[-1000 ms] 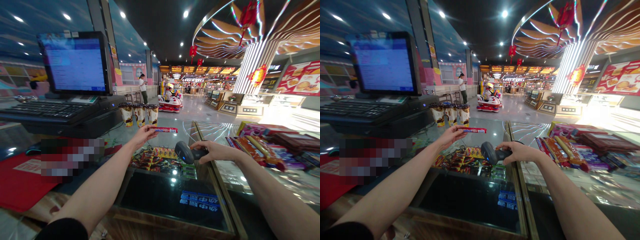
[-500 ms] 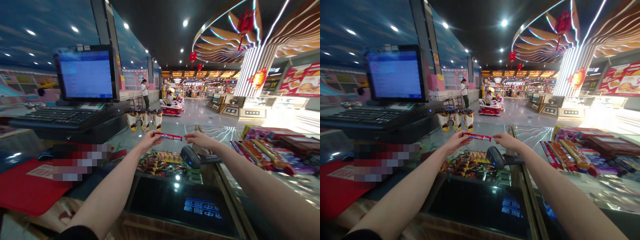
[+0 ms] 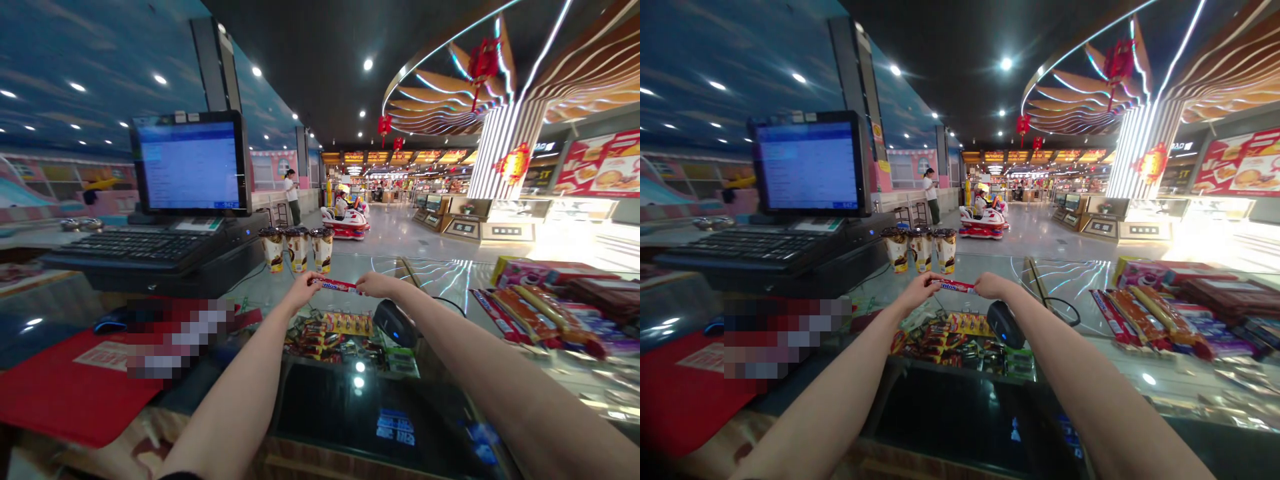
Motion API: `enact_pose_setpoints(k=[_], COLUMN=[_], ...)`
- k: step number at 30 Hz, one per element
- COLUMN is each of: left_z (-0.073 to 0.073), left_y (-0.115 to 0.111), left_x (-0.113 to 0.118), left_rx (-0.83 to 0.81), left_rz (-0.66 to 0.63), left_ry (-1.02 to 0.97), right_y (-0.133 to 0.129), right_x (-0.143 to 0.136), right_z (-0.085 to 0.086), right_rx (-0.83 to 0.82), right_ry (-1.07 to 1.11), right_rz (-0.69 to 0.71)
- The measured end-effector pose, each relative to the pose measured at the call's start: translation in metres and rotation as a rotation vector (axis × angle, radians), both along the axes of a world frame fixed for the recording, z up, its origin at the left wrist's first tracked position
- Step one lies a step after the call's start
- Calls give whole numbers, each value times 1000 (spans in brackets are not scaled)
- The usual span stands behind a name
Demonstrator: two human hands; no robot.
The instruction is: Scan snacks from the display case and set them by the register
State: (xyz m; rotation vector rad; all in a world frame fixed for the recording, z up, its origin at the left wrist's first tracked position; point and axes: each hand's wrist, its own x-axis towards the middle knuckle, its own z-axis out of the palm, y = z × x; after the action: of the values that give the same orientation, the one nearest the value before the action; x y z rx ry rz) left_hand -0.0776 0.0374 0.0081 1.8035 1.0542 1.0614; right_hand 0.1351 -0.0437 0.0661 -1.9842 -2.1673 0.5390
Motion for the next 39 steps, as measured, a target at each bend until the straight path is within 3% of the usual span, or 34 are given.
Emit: enact_pose_setpoints(k=[5, 11, 15, 19, 25, 32, 39], left_z=[-10, -5, 2, 2, -6, -13, -15], left_y=[16, 5, -10, -25, -35, -29, -9], left_x=[-14, -19, -1, 26, 44, 35, 14], left_rx=[207, 343, 517, 566, 565, 547, 467], left_rz=[79, 245, 131, -4, -15, -70, -157], left_ry=[242, 572, 691, 750, 899, 911, 657], right_y=[10, 13, 10, 6, -3, -8, -17], right_x=[-15, -23, -17, -3, 16, 37, 60], right_z=[-2, -2, 3, 6, 1, -6, -13], right_rx=[4, -8, 4, 30, 50, 94, 157], right_ry=[-79, -135, -143, -122, -72, -12, 46], right_rz=[68, 129, 127, 93, 87, 94, 95])
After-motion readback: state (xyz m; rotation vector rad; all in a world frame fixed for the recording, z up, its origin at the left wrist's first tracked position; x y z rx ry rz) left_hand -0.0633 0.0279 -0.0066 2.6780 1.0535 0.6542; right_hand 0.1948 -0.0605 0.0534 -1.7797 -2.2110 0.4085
